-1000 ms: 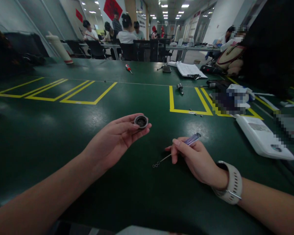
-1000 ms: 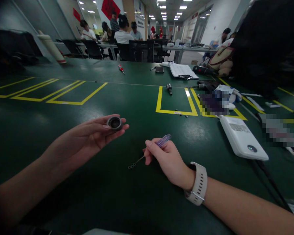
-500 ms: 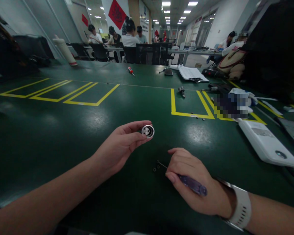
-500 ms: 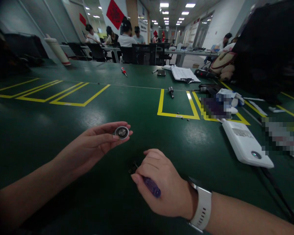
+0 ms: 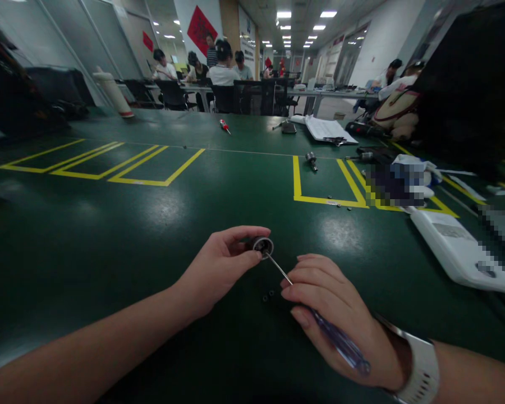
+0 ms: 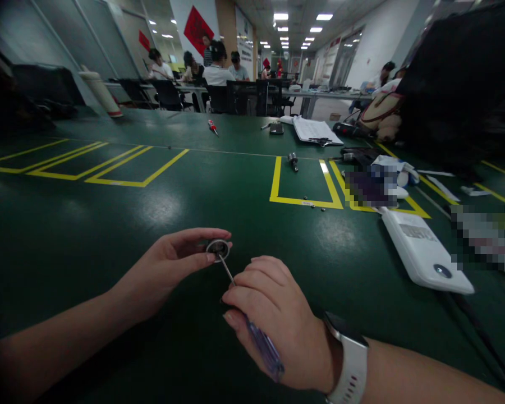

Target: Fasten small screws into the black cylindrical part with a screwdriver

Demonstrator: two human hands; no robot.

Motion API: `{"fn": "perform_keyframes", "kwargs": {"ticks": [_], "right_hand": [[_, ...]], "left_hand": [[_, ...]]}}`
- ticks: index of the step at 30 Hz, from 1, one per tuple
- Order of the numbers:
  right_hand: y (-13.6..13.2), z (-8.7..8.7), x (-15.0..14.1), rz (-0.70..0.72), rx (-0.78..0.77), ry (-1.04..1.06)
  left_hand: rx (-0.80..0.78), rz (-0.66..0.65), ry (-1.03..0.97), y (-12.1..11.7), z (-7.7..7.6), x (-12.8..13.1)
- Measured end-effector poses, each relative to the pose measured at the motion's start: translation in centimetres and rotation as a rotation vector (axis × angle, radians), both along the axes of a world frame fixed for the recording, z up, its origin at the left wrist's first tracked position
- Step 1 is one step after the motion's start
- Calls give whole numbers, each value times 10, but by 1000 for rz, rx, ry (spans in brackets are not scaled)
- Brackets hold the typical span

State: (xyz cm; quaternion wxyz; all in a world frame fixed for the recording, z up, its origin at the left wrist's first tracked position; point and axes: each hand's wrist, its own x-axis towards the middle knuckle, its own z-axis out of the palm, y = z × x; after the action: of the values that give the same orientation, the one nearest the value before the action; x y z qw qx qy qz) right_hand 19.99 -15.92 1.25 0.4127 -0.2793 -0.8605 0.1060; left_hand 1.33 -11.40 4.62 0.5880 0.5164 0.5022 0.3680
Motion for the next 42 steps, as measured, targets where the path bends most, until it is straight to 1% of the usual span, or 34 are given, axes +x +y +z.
{"fn": "perform_keyframes", "kwargs": {"ticks": [7,11,17,22,29,37,42], "right_hand": [[0,2,-3,-54,-15,-26],[1,4,-4,-61,-26,-48],[1,4,-4,-39,-17,-58],[0,3,-4,-46,12,-43],[0,7,-8,-87,14,-95],[0,7,-7,-56,13,-82],[-1,7,-9,-101,21,-93]], "left_hand": [[8,-18,9,-2,-2,1],[63,-23,54,-2,-3,2],[173,-25,75,-1,-11,1],[183,-3,85,0,-12,2],[178,6,105,2,-13,2],[227,-1,124,2,-16,2],[221,-9,123,1,-15,2]]}}
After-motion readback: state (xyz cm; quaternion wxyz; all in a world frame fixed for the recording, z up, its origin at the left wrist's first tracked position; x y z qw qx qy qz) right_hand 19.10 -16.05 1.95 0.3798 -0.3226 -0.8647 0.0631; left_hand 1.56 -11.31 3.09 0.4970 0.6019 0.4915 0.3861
